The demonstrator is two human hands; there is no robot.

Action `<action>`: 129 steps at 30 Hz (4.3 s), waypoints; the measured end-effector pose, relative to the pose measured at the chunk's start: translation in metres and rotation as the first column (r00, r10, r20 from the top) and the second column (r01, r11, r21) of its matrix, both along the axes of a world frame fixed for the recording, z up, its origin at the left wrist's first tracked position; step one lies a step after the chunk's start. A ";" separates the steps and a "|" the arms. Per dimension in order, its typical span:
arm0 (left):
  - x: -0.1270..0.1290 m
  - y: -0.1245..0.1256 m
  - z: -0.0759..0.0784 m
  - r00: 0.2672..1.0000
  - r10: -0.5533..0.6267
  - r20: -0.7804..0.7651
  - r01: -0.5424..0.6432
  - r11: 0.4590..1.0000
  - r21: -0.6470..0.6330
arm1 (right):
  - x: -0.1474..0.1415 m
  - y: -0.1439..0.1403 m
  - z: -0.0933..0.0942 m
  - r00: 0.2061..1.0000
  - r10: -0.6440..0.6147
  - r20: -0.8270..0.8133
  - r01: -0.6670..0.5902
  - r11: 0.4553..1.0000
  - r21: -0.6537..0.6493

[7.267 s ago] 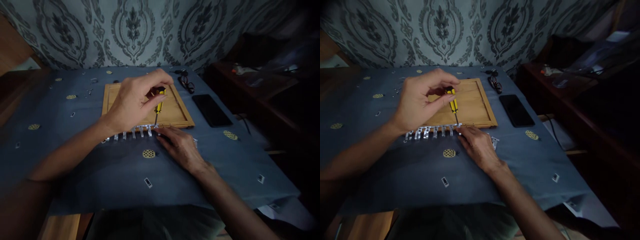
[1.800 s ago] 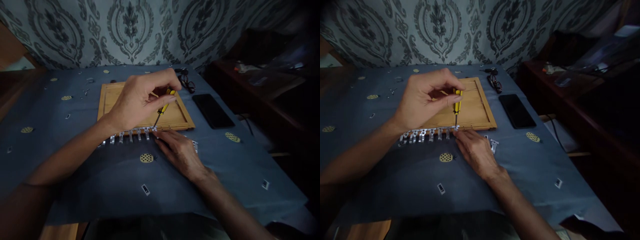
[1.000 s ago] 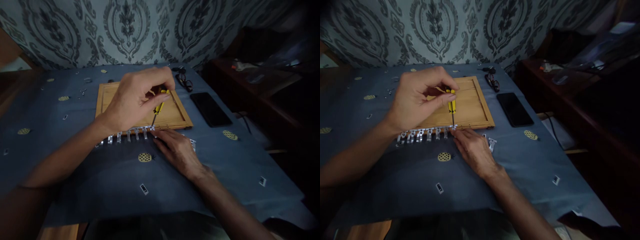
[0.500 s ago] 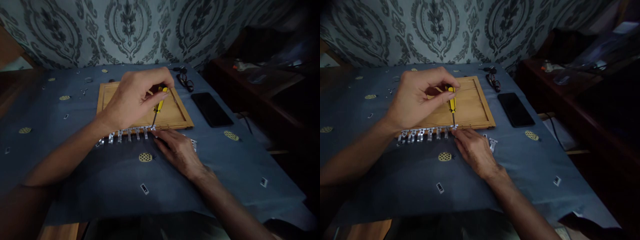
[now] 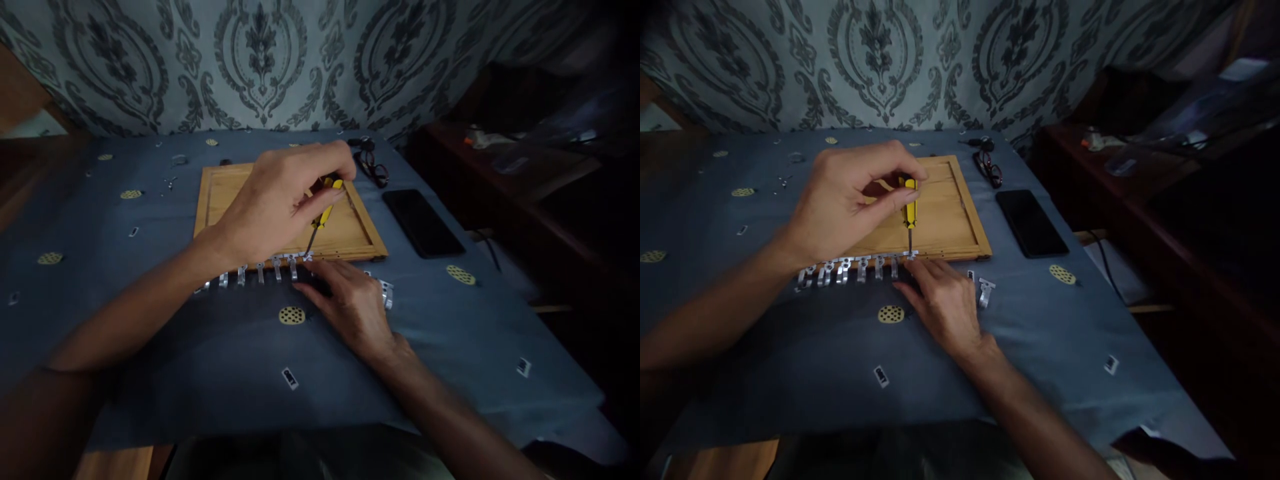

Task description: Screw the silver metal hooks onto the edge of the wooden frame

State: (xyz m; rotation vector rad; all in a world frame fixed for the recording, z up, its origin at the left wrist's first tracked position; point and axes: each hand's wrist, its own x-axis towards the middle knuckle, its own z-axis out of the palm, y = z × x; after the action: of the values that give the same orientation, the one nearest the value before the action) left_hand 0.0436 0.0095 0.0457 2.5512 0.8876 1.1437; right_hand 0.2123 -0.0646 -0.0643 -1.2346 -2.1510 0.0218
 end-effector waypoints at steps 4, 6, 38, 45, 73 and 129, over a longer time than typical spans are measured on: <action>0.000 -0.001 0.000 1.000 0.002 -0.004 -0.002 1.000 -0.016 | -0.001 0.000 -0.001 1.000 -0.002 0.002 0.002 1.000 0.015; -0.001 -0.001 0.000 1.000 0.005 -0.002 -0.005 1.000 -0.027 | 0.000 0.000 0.000 1.000 0.000 -0.007 0.000 1.000 0.013; 0.000 0.002 -0.005 0.996 0.004 0.094 0.001 0.998 -0.059 | 0.005 -0.001 0.001 0.999 0.045 0.024 -0.046 0.999 0.008; -0.003 0.006 -0.004 0.991 -0.054 0.125 0.065 0.994 -0.089 | 0.007 -0.002 0.004 0.997 0.052 0.062 -0.051 0.998 -0.023; 0.003 0.000 -0.001 0.988 -0.100 0.118 0.116 0.983 -0.143 | 0.008 0.000 0.003 0.996 0.072 0.057 -0.071 0.997 -0.010; -0.009 0.009 0.007 0.998 -0.051 0.023 0.053 0.993 -0.105 | 0.006 -0.001 0.004 0.995 0.057 0.078 -0.059 0.998 0.018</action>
State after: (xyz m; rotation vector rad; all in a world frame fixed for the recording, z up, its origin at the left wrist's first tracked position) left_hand 0.0343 0.0187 0.0527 2.4592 0.8479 1.0761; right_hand 0.2181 -0.0656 -0.0605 -1.1790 -2.2480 -0.0237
